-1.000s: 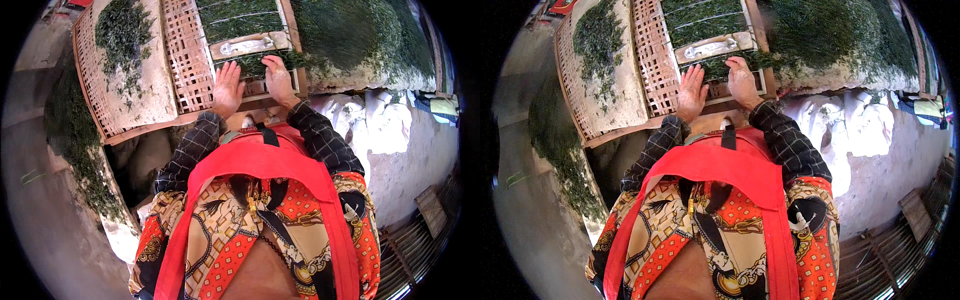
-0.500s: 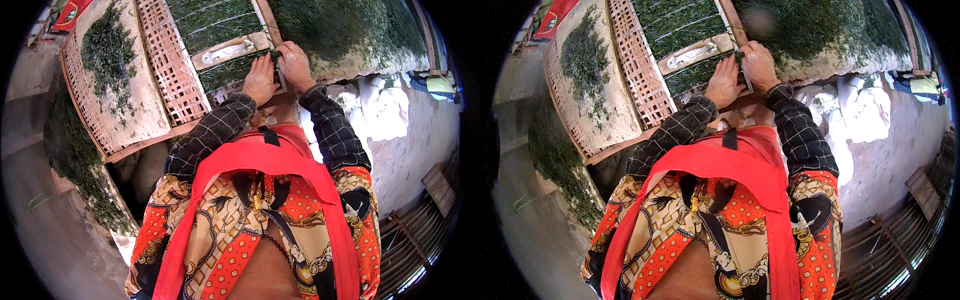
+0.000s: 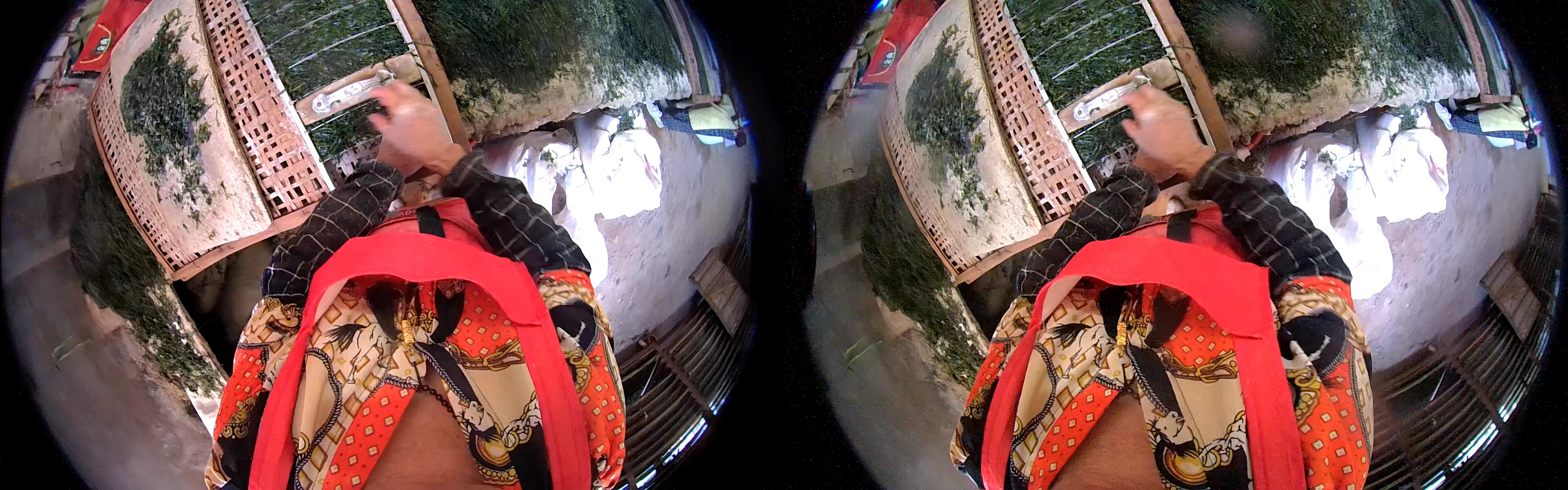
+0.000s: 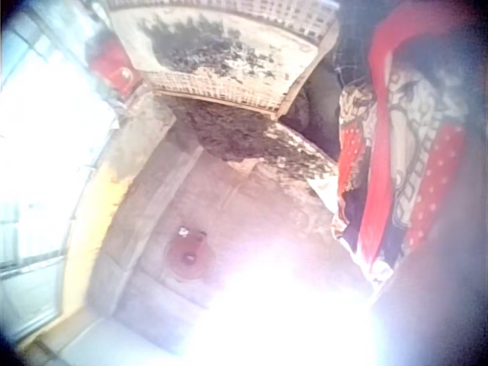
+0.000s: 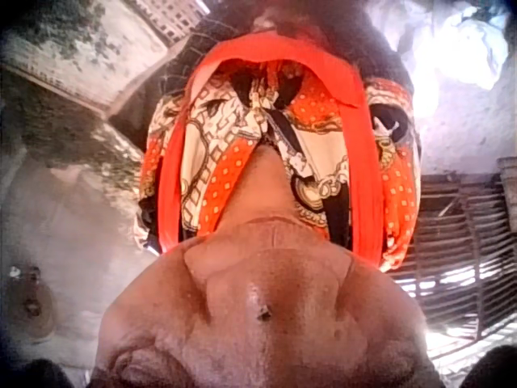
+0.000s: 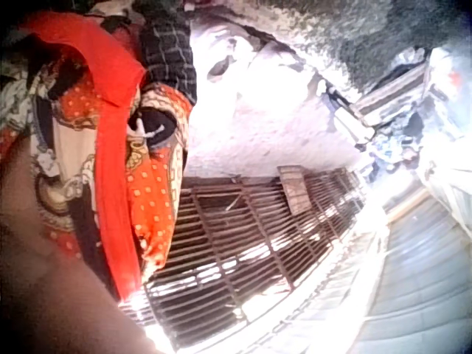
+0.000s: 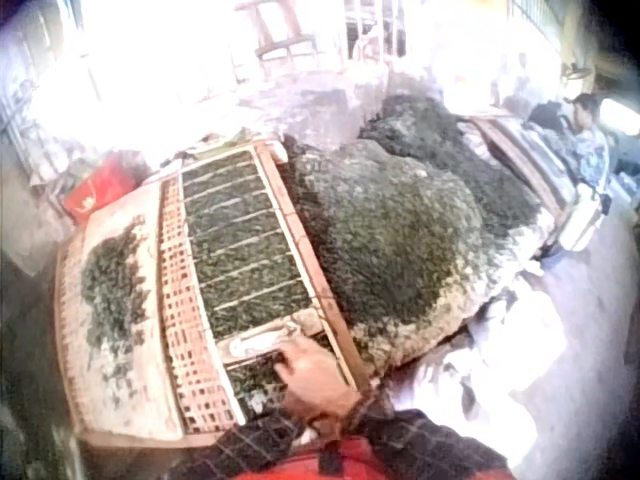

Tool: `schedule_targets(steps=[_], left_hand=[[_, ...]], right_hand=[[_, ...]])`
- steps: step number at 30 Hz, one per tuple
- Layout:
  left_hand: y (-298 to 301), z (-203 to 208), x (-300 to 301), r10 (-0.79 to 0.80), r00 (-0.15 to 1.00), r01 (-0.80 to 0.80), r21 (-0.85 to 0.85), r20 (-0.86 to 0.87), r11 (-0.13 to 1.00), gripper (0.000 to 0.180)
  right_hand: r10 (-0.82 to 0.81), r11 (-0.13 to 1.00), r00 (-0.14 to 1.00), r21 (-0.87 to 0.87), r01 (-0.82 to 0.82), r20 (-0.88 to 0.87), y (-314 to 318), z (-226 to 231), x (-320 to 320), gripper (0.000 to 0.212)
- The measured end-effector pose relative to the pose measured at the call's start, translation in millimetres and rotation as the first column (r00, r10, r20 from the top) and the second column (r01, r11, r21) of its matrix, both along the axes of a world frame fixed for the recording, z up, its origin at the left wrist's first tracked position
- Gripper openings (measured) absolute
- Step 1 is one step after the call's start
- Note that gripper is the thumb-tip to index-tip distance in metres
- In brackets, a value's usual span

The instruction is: The person is processing tea leaves by hand and with a metal tool on a wooden lattice frame, spreading and rolling the leaves.

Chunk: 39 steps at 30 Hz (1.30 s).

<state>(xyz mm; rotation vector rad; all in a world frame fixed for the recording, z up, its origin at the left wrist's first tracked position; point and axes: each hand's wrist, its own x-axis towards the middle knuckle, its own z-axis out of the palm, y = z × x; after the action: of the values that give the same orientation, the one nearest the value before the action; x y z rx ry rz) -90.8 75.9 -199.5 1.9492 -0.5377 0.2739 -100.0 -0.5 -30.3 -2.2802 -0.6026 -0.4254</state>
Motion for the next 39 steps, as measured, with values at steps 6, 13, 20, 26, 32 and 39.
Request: schedule_targets(steps=[6, 13, 20, 26, 32, 39], left_hand=[[18, 99, -12, -0.167, 0.966, 0.008, 0.623, 0.197, 0.782, 0.026], [63, 127, -38, -0.025, 0.99, -0.073, 0.647, 0.141, 0.759, 0.057], [84, 127, -33, -0.088, 0.996, 0.066, 0.573, 0.01, 0.817, 0.044], [120, 175, -70, 0.363, 0.847, -0.486, 0.289, 0.388, 0.825, 0.034], [123, 107, -70, 0.308, 0.931, -0.362, 0.628, 0.198, 0.689, 0.074], [127, 111, -63, 0.321, 0.929, -0.365, 0.593, 0.183, 0.717, 0.055]], right_hand=[[-0.126, 0.987, 0.99, 0.09, 0.132, -0.068, -35, -56, 22, 0.023], [-0.091, 0.984, 0.996, 0.154, 0.087, 0.02, -37, -50, 26, 0.018], [0.182, 0.983, 0.956, -0.077, -0.168, 0.232, 16, -15, 59, 0.031], [0.298, 0.953, 0.95, -0.08, -0.291, 0.097, 24, -2, 54, 0.022], [0.357, 0.933, 0.926, -0.085, -0.349, 0.121, 21, -49, 22, 0.022], [0.346, 0.935, 0.906, -0.166, -0.313, 0.244, 19, -36, 19, 0.022]])
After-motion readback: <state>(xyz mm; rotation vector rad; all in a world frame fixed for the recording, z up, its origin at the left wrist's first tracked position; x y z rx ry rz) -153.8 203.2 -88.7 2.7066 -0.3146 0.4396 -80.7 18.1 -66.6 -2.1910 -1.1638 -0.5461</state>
